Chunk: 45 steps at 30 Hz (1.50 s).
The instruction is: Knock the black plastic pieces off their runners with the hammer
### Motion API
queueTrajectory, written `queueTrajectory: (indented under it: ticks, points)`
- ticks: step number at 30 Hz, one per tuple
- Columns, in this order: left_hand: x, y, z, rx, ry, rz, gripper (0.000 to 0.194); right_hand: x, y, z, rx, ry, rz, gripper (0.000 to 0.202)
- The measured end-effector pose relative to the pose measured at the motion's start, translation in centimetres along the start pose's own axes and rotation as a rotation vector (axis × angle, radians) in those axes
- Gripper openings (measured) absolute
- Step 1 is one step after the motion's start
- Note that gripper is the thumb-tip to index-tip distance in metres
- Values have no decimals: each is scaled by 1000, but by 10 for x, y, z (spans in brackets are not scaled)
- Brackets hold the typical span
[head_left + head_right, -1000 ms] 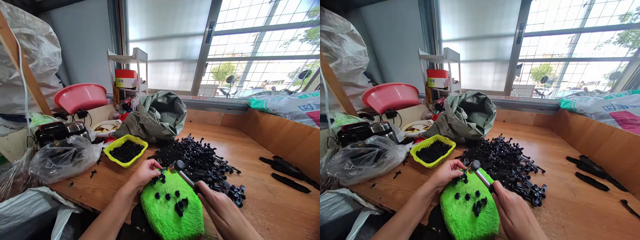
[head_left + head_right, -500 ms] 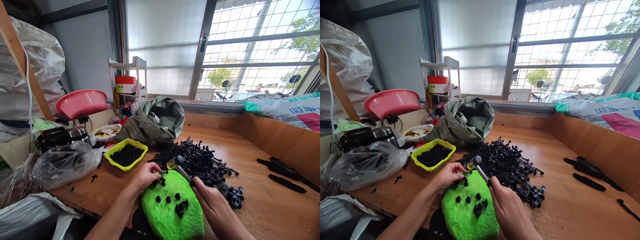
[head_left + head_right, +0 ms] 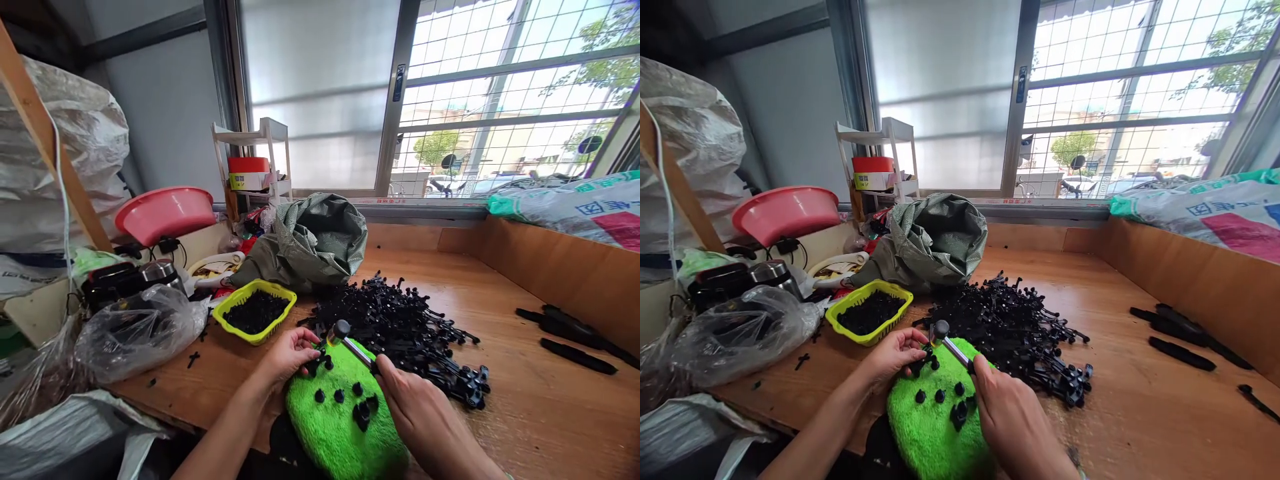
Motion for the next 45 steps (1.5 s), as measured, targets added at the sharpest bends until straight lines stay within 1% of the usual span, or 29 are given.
queueTrajectory:
  ticks: [4,6,9,12,15,18,20,23,26,29,32,35,37,39,43,45]
  points:
    - [-1,-5,3,-3,5,-3,39,-4,-3,-4,-6,30,8,20]
    - [1,-4,2,3,18,-2,39,-5,-3,-6,10,21,0,20]
    - [5,8,-5,20,69,-17,44,-1,5,-4,39,-39,-10,23]
    - [8,25,-13,46,191,-49,53,9,18,-1,84,-116,0,30]
    - [8,38,-16,96,279,-61,58,15,29,-1,137,-189,-6,34]
    - [1,42,-14,169,333,-85,56,17,37,-5,191,-245,-16,37]
    - [-4,41,-11,196,354,-101,51,17,41,-8,226,-265,-14,38]
    - [-7,40,-8,199,359,-98,46,16,46,-13,261,-280,-30,38]
    - [-9,40,-9,197,364,-92,47,11,50,-18,291,-303,-73,34]
    - [-12,40,-11,192,357,-81,52,7,51,-20,296,-331,-104,31]
    - [-14,39,-12,182,312,-38,56,-2,49,-22,292,-315,-128,30]
    - [-12,38,-12,180,252,23,59,-12,44,-18,212,-282,-121,26]
    - [-9,37,-13,182,214,57,59,-20,41,-14,160,-228,-133,24]
    - [-6,38,-13,182,179,86,57,-26,39,-14,134,-170,-159,23]
    - [1,41,-12,176,129,119,54,-30,36,-20,143,-178,-166,22]
    - [2,41,-12,176,116,120,53,-30,34,-19,135,-158,-163,23]
Point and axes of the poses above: each hand's wrist, its own y-axis away from the middle knuckle, its own z-axis out of the palm, x = y × z, the point moved 9 cm from there along -y, towards the middle knuckle, and after that the axes turned 6 degrees about y, right-handed, at the moved point
